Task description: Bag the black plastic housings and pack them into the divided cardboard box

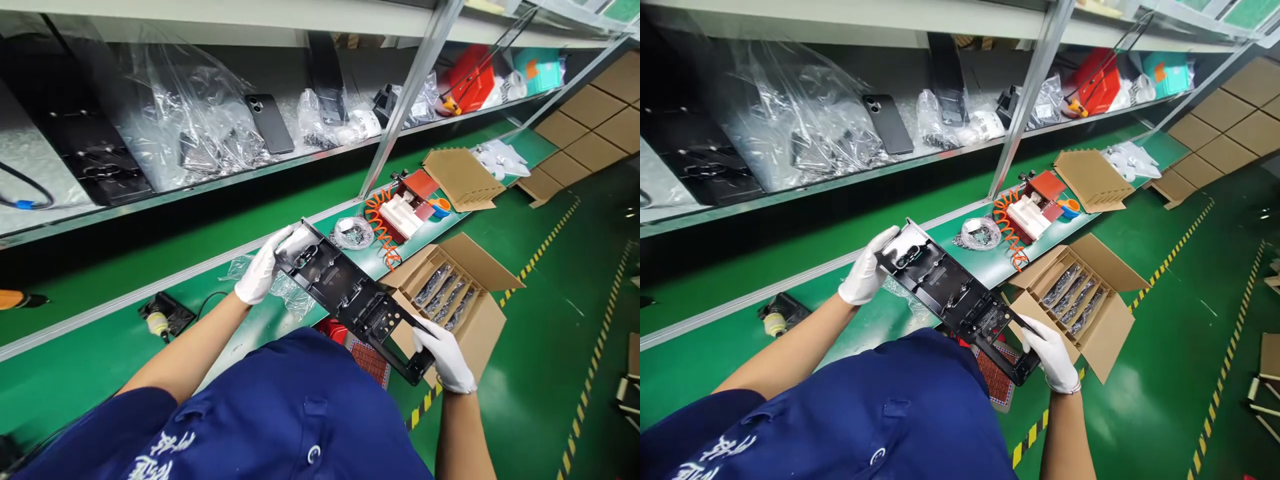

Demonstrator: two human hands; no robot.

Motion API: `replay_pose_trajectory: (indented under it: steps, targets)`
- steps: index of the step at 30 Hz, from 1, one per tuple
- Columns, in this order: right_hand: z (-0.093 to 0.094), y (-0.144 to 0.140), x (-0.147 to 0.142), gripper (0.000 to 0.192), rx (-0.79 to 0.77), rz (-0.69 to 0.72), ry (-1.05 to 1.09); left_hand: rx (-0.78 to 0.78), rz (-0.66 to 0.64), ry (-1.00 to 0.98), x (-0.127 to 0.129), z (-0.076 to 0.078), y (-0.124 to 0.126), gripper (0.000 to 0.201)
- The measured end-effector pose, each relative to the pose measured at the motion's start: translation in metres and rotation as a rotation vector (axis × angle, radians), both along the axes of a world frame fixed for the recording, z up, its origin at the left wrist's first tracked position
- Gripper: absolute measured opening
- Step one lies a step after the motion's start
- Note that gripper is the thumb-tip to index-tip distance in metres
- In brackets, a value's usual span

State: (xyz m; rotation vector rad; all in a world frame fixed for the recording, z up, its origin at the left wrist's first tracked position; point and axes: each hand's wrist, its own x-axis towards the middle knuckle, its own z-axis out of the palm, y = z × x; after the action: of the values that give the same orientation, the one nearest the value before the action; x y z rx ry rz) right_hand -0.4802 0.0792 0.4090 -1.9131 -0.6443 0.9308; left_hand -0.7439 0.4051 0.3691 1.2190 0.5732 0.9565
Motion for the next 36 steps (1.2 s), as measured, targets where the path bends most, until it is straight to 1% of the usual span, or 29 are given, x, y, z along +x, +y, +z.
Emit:
replay_pose_trajectory:
  steps: [2,5,9,12,16,20,24,29,36]
  targets:
    - [0.008,0.010,-0.001,0.050,0.041,0.030,-0.024,-0.001,0.074,-0.040,-0.006,0.020,-0.006,0.065]
    - [0.019,0.024,-0.005,0.049,0.104,0.065,-0.056,-0.047,0.162,-0.049,-0.026,0.038,-0.006,0.065]
    - [0.033,0.045,-0.016,0.045,0.167,0.089,-0.084,-0.065,0.272,-0.038,-0.050,0.050,-0.003,0.066]
    - [0.040,0.058,-0.024,0.044,0.179,0.100,-0.070,-0.056,0.294,-0.034,-0.062,0.055,-0.001,0.066]
    - [0.045,0.067,-0.035,0.043,0.168,0.110,-0.056,-0.043,0.297,-0.024,-0.076,0.058,0.001,0.063]
    - [0.049,0.069,-0.046,0.040,0.144,0.106,-0.044,0.002,0.262,0.015,-0.088,0.055,0.003,0.062]
    - [0.049,0.066,-0.054,0.037,0.151,0.109,-0.031,0.044,0.253,0.043,-0.095,0.053,0.004,0.060]
    - [0.048,0.060,-0.062,0.035,0.144,0.107,-0.004,0.131,0.261,0.072,-0.101,0.056,0.002,0.062]
    - [0.051,0.057,-0.072,0.036,0.137,0.119,-0.016,0.109,0.242,0.081,-0.110,0.062,0.000,0.060]
